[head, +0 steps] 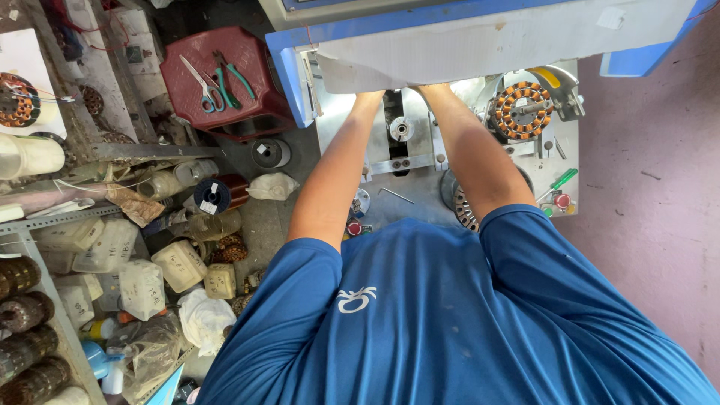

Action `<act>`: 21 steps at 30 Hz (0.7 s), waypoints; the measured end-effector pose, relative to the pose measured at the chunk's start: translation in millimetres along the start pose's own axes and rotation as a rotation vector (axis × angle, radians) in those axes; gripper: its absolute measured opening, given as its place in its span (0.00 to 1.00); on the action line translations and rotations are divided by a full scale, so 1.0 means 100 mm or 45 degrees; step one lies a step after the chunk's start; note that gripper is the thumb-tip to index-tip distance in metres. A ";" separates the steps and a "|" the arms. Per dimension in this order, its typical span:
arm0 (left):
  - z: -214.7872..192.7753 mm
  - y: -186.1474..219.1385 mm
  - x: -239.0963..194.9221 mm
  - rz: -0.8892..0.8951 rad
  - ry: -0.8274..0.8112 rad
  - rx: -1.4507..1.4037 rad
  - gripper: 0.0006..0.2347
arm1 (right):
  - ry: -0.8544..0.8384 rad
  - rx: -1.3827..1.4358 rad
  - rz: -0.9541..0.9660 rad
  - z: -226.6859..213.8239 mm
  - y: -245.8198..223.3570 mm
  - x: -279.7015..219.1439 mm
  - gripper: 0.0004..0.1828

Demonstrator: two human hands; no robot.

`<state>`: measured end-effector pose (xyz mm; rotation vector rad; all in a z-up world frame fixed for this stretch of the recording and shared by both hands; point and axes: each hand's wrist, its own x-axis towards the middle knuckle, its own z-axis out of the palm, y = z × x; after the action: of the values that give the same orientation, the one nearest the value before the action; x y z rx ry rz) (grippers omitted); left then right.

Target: The person assembles a metal motor component by inserting smaller metal parts and using a metal rod to secure them before placing the assembly into a winding machine.

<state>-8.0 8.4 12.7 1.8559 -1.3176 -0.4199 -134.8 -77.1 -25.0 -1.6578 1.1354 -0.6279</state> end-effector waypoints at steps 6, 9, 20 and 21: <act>0.03 0.00 -0.01 0.000 -0.003 0.000 0.08 | -0.003 -0.004 -0.004 0.00 0.02 -0.02 0.20; 0.04 -0.01 -0.01 -0.001 -0.002 -0.002 0.08 | -0.003 -0.004 -0.008 0.00 0.02 -0.02 0.20; 0.06 -0.04 -0.01 -0.006 -0.003 0.002 0.08 | 0.001 -0.006 -0.015 0.00 0.01 -0.03 0.18; 0.05 -0.04 0.00 0.000 -0.001 0.001 0.08 | 0.004 -0.004 -0.013 0.00 0.00 -0.02 0.18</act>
<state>-9.3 6.9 6.6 1.8567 -1.3185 -0.4199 -136.2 -75.3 -25.1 -1.6665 1.1314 -0.6361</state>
